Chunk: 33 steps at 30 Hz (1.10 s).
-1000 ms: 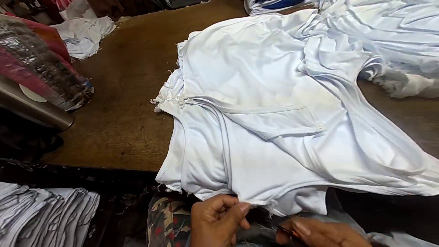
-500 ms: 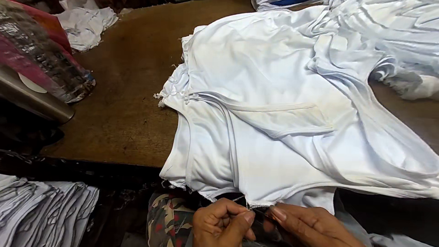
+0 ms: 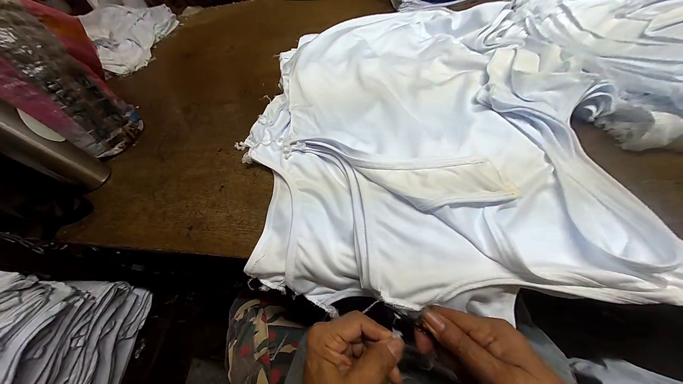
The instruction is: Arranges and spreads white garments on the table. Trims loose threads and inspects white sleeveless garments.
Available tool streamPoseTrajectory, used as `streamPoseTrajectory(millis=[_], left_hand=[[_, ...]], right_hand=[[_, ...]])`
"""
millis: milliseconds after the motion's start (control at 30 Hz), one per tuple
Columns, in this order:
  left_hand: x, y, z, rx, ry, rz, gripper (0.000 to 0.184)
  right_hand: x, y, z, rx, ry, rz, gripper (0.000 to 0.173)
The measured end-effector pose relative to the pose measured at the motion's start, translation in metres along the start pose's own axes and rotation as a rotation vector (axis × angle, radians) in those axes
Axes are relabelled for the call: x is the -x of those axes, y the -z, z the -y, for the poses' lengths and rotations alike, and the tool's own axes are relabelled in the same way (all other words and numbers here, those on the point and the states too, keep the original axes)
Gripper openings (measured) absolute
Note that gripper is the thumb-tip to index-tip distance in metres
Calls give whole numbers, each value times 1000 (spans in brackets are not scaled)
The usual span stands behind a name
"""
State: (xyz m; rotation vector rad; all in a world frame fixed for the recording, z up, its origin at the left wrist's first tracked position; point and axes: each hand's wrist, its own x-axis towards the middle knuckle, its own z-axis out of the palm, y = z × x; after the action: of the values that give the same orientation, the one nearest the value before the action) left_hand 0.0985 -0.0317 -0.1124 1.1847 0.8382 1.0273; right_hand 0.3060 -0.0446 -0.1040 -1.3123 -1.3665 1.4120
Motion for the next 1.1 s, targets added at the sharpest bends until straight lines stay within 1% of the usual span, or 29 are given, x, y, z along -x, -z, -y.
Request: streamPoseTrajectory(millis=[100,133,200,233,300,367,467,600,733,833,967,1100], left_hand=[[1,-3,0,-44,91,156,6],[0,-6,1,-35,117,163,8],[-3,-13,1,30,166,106,26],[-6,-17,1,77,189,68,31],[-12,-24,2,180,223,3,26],[-18,-30,4,276,283,-25,18],[-29,-41,9,370,387,-39,16],[-38,-53,10,459,464,-57,13],[-32,-53,9,486,469,-15,11],[-19,-44,8,430,430,5,11],[-9,-35,4,391,396,64,10],[-7,-32,4,407,395,88,10]], right_hand=[[12,26,1,-57,26,98,39],[17,35,2,-55,32,105,40],[26,51,4,-47,42,70,41],[29,58,5,-47,40,47,40],[33,68,4,-53,30,32,40],[35,71,1,-59,18,31,40],[36,69,0,-69,19,29,40],[33,71,0,-28,21,23,40],[31,82,3,85,11,74,40],[27,90,5,141,-29,175,40],[17,90,-2,63,-102,309,38],[6,84,-7,2,-111,374,38]])
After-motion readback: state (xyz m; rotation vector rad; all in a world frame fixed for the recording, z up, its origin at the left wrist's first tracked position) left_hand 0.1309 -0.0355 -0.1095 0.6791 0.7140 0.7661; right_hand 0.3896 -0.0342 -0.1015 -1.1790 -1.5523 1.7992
